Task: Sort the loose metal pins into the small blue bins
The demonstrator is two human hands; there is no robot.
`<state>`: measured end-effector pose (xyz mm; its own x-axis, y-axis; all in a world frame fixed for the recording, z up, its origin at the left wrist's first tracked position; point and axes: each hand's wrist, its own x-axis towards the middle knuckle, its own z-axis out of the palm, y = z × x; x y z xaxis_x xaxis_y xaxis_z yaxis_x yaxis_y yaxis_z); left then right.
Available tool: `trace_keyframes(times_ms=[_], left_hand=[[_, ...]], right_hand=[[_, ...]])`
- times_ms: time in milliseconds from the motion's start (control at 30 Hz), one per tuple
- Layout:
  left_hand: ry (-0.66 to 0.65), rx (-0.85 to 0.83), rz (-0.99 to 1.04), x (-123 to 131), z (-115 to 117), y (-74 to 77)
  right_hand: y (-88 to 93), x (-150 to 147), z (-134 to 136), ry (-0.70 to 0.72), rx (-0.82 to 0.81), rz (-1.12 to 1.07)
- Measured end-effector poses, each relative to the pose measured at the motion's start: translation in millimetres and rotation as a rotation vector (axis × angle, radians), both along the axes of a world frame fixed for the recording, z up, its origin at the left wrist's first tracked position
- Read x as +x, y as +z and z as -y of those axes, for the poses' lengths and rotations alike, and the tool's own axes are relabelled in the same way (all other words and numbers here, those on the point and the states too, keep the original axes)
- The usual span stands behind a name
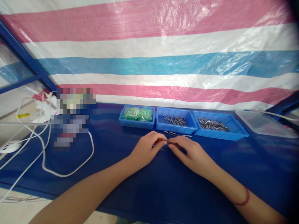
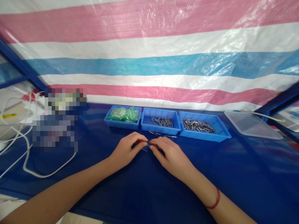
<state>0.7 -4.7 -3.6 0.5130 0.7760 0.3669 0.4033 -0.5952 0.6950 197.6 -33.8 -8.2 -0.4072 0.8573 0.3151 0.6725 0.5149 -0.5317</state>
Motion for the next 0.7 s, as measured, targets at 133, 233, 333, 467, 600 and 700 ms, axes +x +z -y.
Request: trace_keyframes(times_ms=[133, 233, 333, 467, 600, 700], left_hand=[[0.009, -0.02, 0.028, 0.7, -0.2, -0.3], [-0.001, -0.04, 0.023, 1.4, 0.0, -0.1], [-0.013, -0.054, 0.022, 1.4, -0.4, 0.1], [-0.023, -0.06, 0.034, 0.6, -1.7, -0.7], [0.029, -0.074, 0.037, 0.5, -1.6, -0.7], [0.058, -0.097, 0.029, 1.3, -0.5, 1.1]], right_hand=[[-0.3, -3.3, 0.0, 0.06, -0.046, 0.019], [-0.1, -4.1, -0.2, 0.074, -0.065, 0.046], [-0.1, -3.7, -0.3, 0.077, -0.075, 0.054], [1.2, -4.4, 0.5, 0.072, -0.086, 0.021], [1.8, -4.9, 1.0, 0.031, -0.104, -0.08], [0.7, -4.7, 0.8, -0.012, -0.12, -0.148]])
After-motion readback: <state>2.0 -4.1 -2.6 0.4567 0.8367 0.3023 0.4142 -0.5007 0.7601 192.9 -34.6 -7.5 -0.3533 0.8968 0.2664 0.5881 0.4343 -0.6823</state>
